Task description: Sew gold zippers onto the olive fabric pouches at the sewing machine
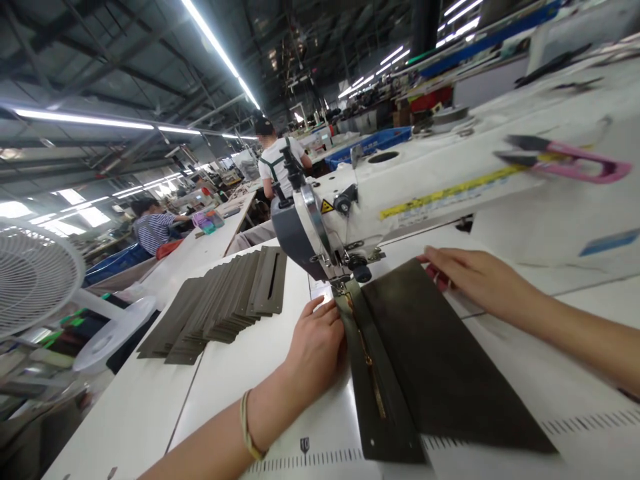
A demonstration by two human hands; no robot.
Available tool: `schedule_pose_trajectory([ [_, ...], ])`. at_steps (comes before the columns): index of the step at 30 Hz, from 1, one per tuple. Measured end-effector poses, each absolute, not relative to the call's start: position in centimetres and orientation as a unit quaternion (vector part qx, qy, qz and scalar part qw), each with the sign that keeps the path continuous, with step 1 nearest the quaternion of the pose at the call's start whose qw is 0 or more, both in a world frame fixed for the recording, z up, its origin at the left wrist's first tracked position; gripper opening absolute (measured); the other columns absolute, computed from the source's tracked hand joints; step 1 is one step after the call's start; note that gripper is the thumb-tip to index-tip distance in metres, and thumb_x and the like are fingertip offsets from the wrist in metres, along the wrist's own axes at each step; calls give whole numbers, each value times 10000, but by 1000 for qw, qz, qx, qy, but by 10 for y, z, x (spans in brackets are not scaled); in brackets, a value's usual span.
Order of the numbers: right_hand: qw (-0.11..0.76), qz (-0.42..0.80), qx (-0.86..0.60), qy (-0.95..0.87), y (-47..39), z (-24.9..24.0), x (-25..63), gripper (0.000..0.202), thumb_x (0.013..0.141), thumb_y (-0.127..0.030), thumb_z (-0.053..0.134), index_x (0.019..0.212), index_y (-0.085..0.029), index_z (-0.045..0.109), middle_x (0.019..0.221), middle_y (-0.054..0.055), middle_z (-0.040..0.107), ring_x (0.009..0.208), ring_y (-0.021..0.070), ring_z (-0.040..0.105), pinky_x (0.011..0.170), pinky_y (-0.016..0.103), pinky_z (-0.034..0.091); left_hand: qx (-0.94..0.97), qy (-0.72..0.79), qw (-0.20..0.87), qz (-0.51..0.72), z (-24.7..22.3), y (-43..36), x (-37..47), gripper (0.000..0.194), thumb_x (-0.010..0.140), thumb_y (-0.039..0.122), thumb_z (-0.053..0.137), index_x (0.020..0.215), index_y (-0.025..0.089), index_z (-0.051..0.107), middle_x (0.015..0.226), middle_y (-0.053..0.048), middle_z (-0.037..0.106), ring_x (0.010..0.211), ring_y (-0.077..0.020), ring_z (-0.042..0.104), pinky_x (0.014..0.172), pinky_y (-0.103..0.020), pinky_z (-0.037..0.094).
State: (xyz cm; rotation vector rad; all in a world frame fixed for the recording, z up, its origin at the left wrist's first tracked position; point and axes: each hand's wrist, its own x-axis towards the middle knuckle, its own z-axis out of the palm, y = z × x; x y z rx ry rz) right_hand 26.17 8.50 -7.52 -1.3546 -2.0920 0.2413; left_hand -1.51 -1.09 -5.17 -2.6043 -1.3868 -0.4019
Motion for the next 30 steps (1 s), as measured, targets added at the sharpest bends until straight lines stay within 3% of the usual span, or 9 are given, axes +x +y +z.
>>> schedule_pose_trajectory([
  [4,261,109,-511,-812,96,-65,251,500,992,-526,399,680,-212,631,583,15,643,536,173,626,506,262,447,-864,-467,92,-164,-52,-11,-15,109,809,60,611,849,149,661,967,-103,728,1051,-260,654,1027,-449,481],
  [8,247,45,-512,-822,94,-70,243,272,973,-332,474,778,-212,621,644,17,667,591,194,643,556,282,434,-863,-454,121,-184,-54,-8,-15,123,828,67,581,781,169,632,877,-89,712,941,-255,659,908,-433,530],
  [11,234,-22,-504,-831,87,-66,238,222,942,-249,499,748,-196,593,619,58,638,578,247,620,555,339,415,-855,-457,130,-210,-55,-8,-15,137,820,64,583,744,176,601,812,-69,685,853,-250,642,819,-429,538],
  [15,273,-112,-416,-860,66,-56,214,264,956,-197,443,761,-179,620,800,128,668,774,283,629,725,425,471,-837,-486,87,-236,-57,-12,-14,138,792,55,580,743,183,562,835,-62,662,831,-247,614,768,-430,540],
  [18,348,-129,-293,-881,47,-62,186,289,985,-212,401,967,-158,684,970,129,714,885,247,667,795,396,544,-795,-537,78,-272,-59,-14,-14,140,771,41,559,828,169,555,855,-87,622,805,-254,596,717,-433,561],
  [22,355,-102,-249,-895,38,-84,168,381,945,-105,383,1209,-88,657,1231,145,681,1135,227,642,965,377,552,-790,-516,81,-320,-63,-13,-16,253,810,25,525,1030,143,563,1013,-133,648,934,-258,643,812,-426,596],
  [30,318,-90,-237,-914,43,-83,175,397,922,-70,383,1176,-40,685,1242,180,665,1153,246,641,1018,384,525,-864,-411,109,-269,-59,-6,-21,223,926,70,496,1055,140,665,1077,-111,741,979,-237,721,876,-357,624],
])
